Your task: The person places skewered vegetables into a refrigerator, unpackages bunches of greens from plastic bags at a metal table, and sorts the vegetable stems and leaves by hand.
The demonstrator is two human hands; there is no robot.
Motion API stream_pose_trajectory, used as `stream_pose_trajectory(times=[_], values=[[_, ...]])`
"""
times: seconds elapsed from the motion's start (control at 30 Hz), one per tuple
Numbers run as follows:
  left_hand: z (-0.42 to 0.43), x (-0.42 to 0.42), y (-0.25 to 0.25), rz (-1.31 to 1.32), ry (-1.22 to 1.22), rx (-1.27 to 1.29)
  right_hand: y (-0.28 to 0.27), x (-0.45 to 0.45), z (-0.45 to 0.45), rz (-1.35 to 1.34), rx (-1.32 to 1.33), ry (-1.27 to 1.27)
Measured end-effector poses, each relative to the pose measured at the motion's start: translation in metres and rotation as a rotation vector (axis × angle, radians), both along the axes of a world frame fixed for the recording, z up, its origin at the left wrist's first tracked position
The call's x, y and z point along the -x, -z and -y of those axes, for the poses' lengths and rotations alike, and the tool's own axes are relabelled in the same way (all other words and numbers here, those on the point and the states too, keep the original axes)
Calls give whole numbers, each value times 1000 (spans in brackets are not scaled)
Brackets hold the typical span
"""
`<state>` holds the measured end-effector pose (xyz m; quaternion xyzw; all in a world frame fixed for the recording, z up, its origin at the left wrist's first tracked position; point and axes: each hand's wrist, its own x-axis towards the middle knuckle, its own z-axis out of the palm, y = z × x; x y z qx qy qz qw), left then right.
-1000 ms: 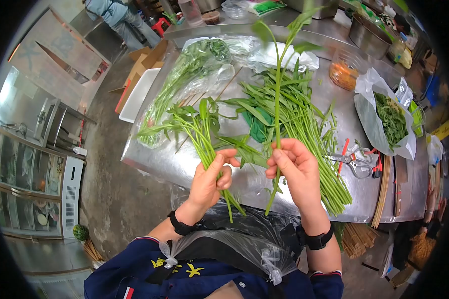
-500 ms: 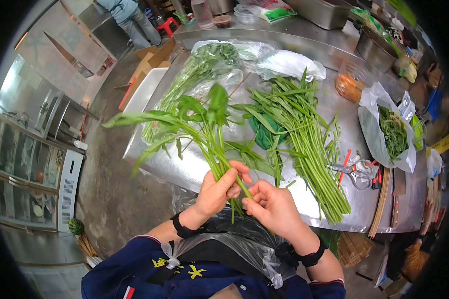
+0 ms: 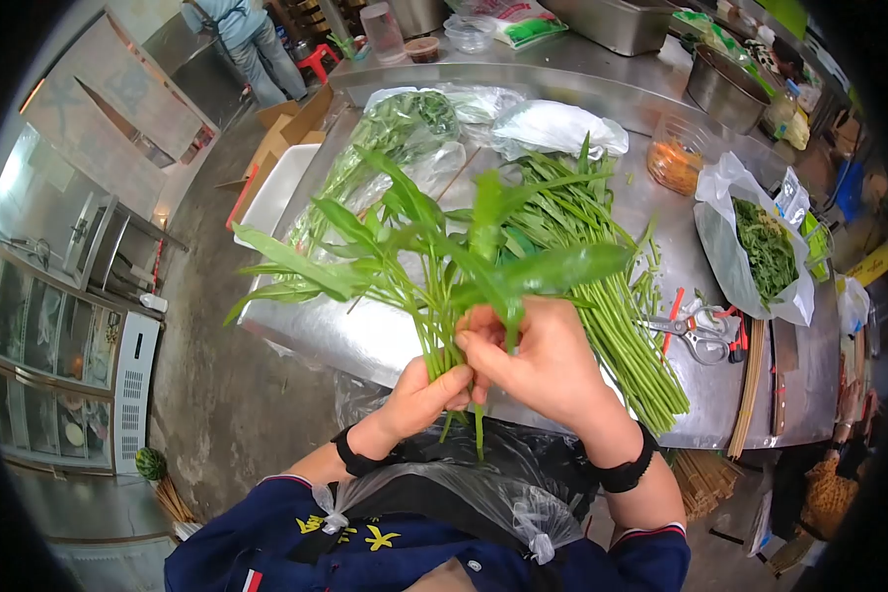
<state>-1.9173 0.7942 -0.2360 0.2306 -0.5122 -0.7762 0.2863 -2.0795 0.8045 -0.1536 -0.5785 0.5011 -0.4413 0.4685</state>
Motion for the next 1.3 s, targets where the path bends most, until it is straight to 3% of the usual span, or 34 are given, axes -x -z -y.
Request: stream_pose_trajectory(times=[0.13,0.2,0.3,0.47,0.57,0.63,0.67,0.73,0.8,0.83,0.9,0.97,1.07,1.13,1.2,1.27,1.3], values=[[-6,7,-15,10,-65,93,-3,2,-9,-123,73,-3],[-5,1,-4,12,-11,141,-6,1,-16,-315,235,49],[-6,1,-6,185,41,295,-10,1,-21,-367,354,35],[-13,13,-19,-187,-50,204,-10,0,-24,-485,482,24],[-14,10,-21,-26,-141,315,-4,-1,-22,-509,487,14],[-8,-1,-13,250,42,342,-7,2,-15,-540,459,15],[-7,-3,-8,252,61,340,-8,5,-11,-572,429,15],[-8,-2,3,124,-172,150,8,15,8,-521,422,15],[5,-4,6,-141,-387,-91,14,27,21,-702,80,-3],[14,-9,6,-203,-472,-184,28,32,20,-703,66,19],[29,-20,10,-263,-537,-289,59,47,16,-1021,82,226],[37,-28,19,-281,-637,-424,67,71,4,-966,46,349],[30,-12,6,-270,-607,-473,87,118,-5,-959,14,649],[27,-1,-7,-209,-667,-539,108,142,-11,-1037,-47,655],[29,-6,1,-312,-433,-473,120,155,-13,-1118,-105,651],[31,-5,3,-363,-397,-483,130,159,-11,-795,-197,541],[30,-4,4,-367,-402,-480,135,162,-9,-789,-196,536]])
